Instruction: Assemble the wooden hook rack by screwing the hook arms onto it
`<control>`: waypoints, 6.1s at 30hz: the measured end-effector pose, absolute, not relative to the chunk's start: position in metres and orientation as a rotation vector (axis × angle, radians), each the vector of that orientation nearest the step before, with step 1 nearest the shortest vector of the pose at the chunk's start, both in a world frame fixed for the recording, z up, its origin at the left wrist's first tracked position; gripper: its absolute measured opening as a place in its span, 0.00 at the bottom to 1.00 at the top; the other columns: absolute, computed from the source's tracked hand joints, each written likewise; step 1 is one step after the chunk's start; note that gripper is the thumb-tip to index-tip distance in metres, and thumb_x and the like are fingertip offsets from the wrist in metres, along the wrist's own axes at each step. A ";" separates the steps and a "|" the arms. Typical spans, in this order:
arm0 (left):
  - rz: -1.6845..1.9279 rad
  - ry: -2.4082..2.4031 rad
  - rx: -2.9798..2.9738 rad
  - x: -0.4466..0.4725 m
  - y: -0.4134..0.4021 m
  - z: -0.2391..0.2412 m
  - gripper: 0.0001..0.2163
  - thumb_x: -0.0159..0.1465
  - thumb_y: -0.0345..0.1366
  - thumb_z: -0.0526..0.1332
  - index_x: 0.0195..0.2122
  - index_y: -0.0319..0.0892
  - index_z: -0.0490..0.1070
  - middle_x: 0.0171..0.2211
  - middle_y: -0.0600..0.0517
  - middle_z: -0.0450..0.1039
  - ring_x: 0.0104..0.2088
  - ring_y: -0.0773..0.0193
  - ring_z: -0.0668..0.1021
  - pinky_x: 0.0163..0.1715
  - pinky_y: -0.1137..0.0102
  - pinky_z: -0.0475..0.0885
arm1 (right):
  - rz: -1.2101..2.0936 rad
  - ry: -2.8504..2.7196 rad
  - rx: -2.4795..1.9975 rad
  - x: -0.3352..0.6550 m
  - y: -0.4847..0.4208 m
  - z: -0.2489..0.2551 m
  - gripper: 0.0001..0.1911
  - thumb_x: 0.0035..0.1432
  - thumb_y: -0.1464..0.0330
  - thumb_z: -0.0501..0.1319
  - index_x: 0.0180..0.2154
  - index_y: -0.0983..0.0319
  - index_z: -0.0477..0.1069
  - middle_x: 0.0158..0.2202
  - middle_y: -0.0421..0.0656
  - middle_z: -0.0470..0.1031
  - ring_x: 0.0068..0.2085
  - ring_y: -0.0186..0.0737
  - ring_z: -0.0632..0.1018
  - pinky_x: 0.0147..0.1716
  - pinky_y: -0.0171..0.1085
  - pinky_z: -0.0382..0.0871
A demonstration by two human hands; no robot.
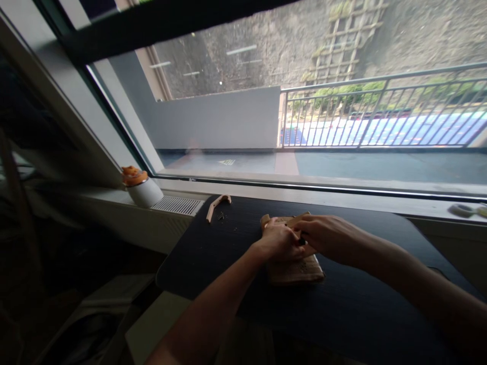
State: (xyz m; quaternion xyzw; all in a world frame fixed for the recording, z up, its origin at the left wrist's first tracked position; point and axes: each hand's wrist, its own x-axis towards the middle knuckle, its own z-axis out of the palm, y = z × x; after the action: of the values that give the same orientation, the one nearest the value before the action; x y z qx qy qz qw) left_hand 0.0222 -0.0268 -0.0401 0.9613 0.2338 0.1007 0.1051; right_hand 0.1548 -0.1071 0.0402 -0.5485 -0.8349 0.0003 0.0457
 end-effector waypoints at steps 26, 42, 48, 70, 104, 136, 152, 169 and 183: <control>0.304 0.718 2.716 0.023 -0.028 -0.040 0.09 0.56 0.45 0.60 0.26 0.48 0.77 0.25 0.57 0.77 0.35 0.61 0.77 0.56 0.54 0.52 | 0.162 -2.469 -2.104 0.155 -0.097 0.040 0.15 0.58 0.60 0.52 0.34 0.61 0.73 0.32 0.46 0.78 0.31 0.41 0.76 0.26 0.34 0.59; 0.164 0.749 2.722 0.023 -0.028 -0.034 0.12 0.58 0.45 0.59 0.23 0.47 0.77 0.25 0.54 0.77 0.37 0.59 0.76 0.57 0.54 0.51 | 0.216 -2.617 -2.097 0.147 -0.092 0.059 0.10 0.50 0.72 0.58 0.35 0.61 0.77 0.32 0.47 0.79 0.34 0.42 0.78 0.30 0.34 0.61; 0.176 0.705 2.781 0.024 -0.029 -0.035 0.11 0.57 0.45 0.59 0.25 0.48 0.77 0.25 0.56 0.78 0.37 0.60 0.76 0.56 0.55 0.53 | 0.128 -2.511 -2.197 0.145 -0.095 0.051 0.17 0.58 0.60 0.53 0.37 0.62 0.77 0.33 0.51 0.79 0.36 0.47 0.78 0.31 0.37 0.63; 0.203 0.667 2.780 0.023 -0.028 -0.038 0.12 0.59 0.45 0.57 0.25 0.48 0.77 0.27 0.56 0.79 0.38 0.59 0.77 0.57 0.51 0.50 | 0.114 -2.436 -2.211 0.147 -0.102 0.044 0.18 0.61 0.60 0.50 0.36 0.62 0.75 0.33 0.50 0.78 0.34 0.46 0.78 0.28 0.36 0.61; 0.195 0.703 2.771 0.023 -0.027 -0.039 0.10 0.58 0.43 0.58 0.25 0.48 0.77 0.27 0.55 0.78 0.38 0.59 0.77 0.57 0.52 0.51 | 0.181 -2.380 -2.072 0.153 -0.101 0.039 0.15 0.61 0.62 0.49 0.36 0.61 0.72 0.31 0.46 0.77 0.32 0.41 0.76 0.27 0.34 0.59; 0.116 0.759 2.787 0.023 -0.030 -0.030 0.12 0.58 0.45 0.57 0.24 0.47 0.76 0.28 0.55 0.78 0.40 0.58 0.76 0.56 0.55 0.54 | 0.123 -2.208 -2.189 0.156 -0.103 0.030 0.19 0.58 0.53 0.51 0.39 0.58 0.73 0.29 0.44 0.77 0.28 0.42 0.75 0.24 0.35 0.55; 0.135 0.747 2.780 0.025 -0.028 -0.036 0.11 0.56 0.44 0.58 0.25 0.48 0.77 0.29 0.55 0.78 0.38 0.58 0.76 0.54 0.53 0.54 | 0.090 -2.169 -2.220 0.158 -0.100 0.023 0.17 0.58 0.56 0.51 0.33 0.61 0.70 0.26 0.45 0.75 0.25 0.40 0.73 0.22 0.34 0.53; 0.114 0.777 2.756 0.024 -0.030 -0.032 0.10 0.57 0.45 0.59 0.26 0.49 0.77 0.28 0.57 0.78 0.40 0.59 0.76 0.58 0.53 0.50 | 0.107 -2.207 -2.125 0.157 -0.103 0.029 0.14 0.59 0.59 0.51 0.33 0.61 0.70 0.26 0.45 0.75 0.27 0.40 0.74 0.23 0.34 0.55; 0.143 0.747 2.745 0.023 -0.029 -0.035 0.11 0.58 0.45 0.58 0.26 0.48 0.77 0.28 0.56 0.78 0.39 0.58 0.77 0.58 0.50 0.49 | 0.077 -2.191 -2.109 0.155 -0.105 0.029 0.14 0.58 0.59 0.52 0.32 0.61 0.70 0.25 0.44 0.75 0.25 0.39 0.73 0.22 0.34 0.53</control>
State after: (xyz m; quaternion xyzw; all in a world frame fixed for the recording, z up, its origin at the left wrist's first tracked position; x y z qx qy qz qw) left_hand 0.0232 -0.0290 -0.0346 0.9533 0.2596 0.0497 0.1460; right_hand 0.1546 -0.1047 0.0294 -0.6923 -0.7194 0.0254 0.0497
